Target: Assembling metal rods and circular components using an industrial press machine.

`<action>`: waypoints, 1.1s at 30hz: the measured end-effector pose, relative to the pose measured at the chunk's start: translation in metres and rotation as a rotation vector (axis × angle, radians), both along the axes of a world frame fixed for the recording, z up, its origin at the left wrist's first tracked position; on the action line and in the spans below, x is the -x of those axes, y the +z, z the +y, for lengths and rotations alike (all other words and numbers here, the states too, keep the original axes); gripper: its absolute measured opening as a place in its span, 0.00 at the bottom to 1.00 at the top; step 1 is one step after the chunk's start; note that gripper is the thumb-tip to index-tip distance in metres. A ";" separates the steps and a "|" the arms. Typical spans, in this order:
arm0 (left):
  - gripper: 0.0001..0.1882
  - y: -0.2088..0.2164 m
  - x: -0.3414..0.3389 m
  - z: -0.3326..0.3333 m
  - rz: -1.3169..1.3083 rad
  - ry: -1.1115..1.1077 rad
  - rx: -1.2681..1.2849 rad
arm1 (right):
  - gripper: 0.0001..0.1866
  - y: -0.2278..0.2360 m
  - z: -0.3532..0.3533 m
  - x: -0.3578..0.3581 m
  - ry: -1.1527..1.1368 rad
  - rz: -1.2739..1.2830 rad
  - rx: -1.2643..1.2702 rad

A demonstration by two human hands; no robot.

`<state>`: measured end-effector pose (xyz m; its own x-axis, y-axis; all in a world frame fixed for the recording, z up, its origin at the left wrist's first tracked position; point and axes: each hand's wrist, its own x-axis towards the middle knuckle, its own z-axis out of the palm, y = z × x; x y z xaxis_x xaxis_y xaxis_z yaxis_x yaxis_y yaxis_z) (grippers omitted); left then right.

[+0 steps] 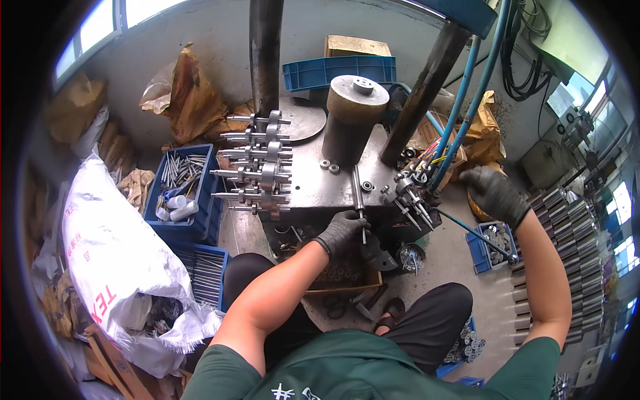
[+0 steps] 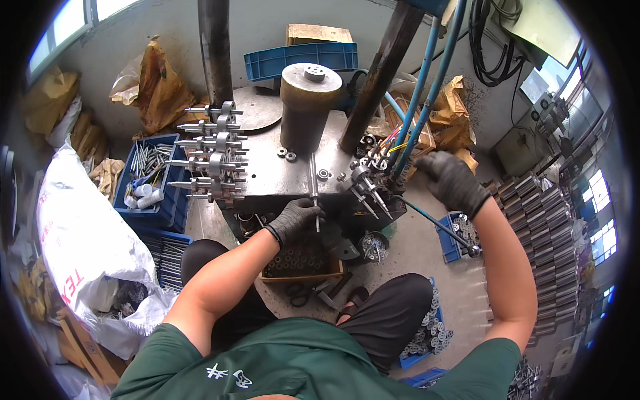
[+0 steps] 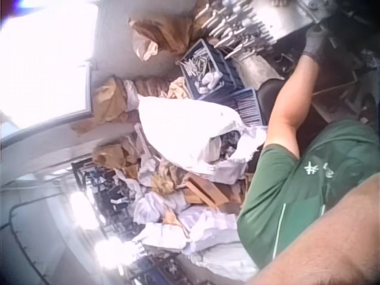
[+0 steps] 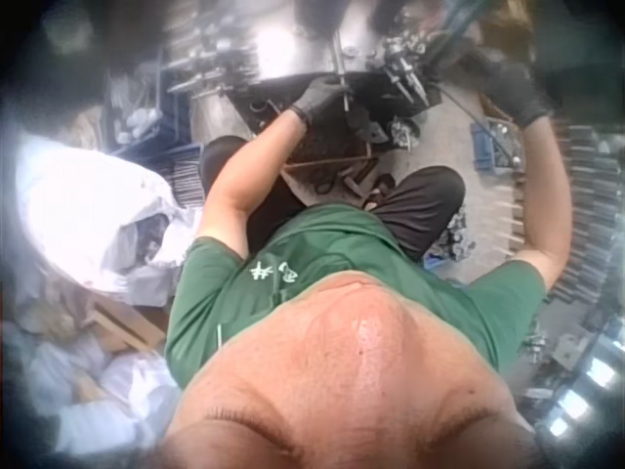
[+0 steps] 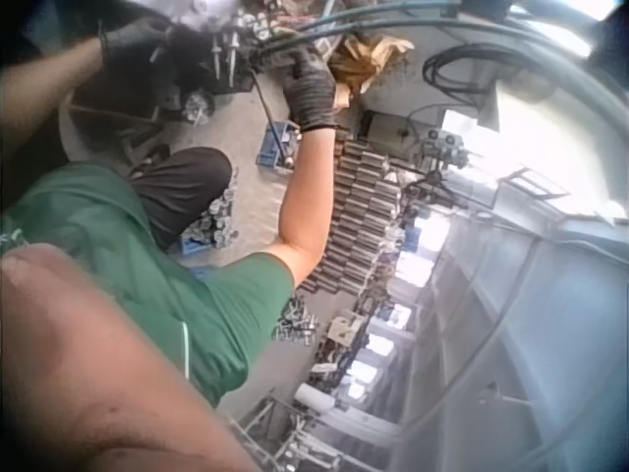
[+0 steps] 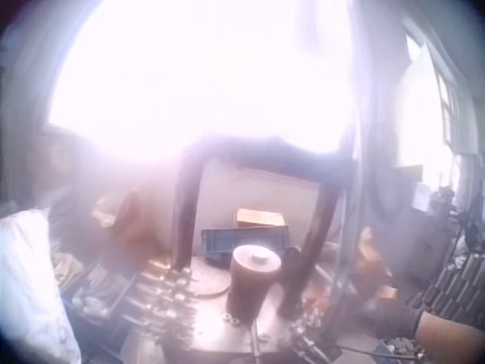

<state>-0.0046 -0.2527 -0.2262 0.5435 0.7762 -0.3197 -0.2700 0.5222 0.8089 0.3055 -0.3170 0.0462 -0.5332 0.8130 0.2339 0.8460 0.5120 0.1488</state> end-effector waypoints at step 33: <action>0.13 0.259 -0.007 0.225 0.127 0.805 -1.033 | 0.23 0.013 0.014 -0.068 -0.695 0.308 -0.150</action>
